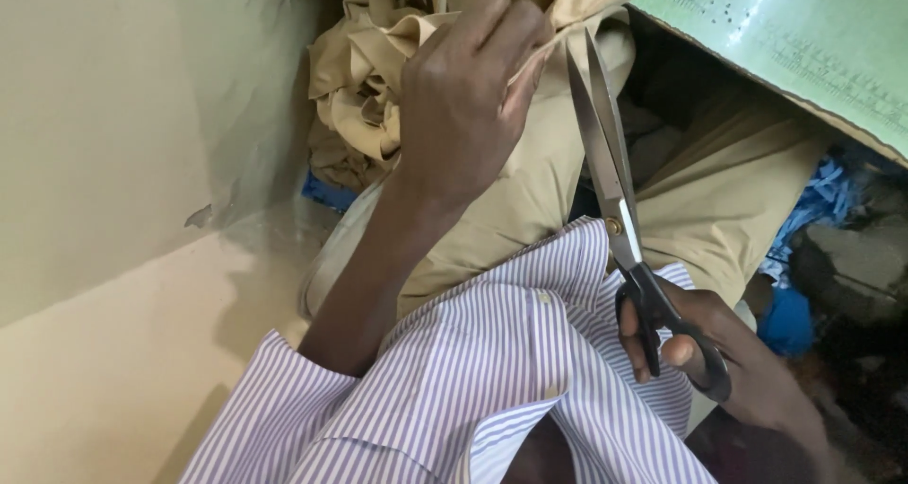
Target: Trimming excess fabric and loose threads from sewn garment pieces using scissors.
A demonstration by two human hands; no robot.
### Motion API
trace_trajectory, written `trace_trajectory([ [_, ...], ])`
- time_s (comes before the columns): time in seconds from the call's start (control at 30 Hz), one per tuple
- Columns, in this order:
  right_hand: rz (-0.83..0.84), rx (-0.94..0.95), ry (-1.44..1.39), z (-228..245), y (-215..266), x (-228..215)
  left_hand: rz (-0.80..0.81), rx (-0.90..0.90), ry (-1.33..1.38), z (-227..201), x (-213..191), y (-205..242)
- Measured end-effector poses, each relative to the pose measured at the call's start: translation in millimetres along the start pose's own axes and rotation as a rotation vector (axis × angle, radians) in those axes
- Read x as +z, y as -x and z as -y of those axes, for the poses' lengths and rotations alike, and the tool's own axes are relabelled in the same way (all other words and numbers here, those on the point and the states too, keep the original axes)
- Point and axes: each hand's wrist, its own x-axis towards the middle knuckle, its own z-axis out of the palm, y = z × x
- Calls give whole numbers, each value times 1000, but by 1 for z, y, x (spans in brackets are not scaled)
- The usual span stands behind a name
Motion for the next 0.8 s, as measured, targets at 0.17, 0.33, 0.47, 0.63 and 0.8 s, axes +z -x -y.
trace_trajectory([
  [0.17, 12, 46, 34, 7, -1, -4, -140, 214, -172, 1, 3, 4],
  [0.33, 4, 120, 128, 10, 4, -9, -209, 312, -223, -5, -3, -1],
  [0.47, -27, 185, 151, 7, 9, -9, -211, 384, -213, -6, -4, -1],
  [0.63, -135, 118, 421, -4, 16, 0, -179, 409, -196, -6, -5, -2],
  [0.8, -219, 82, 493, -10, 22, 6, -179, 426, -230, -7, -7, -5],
])
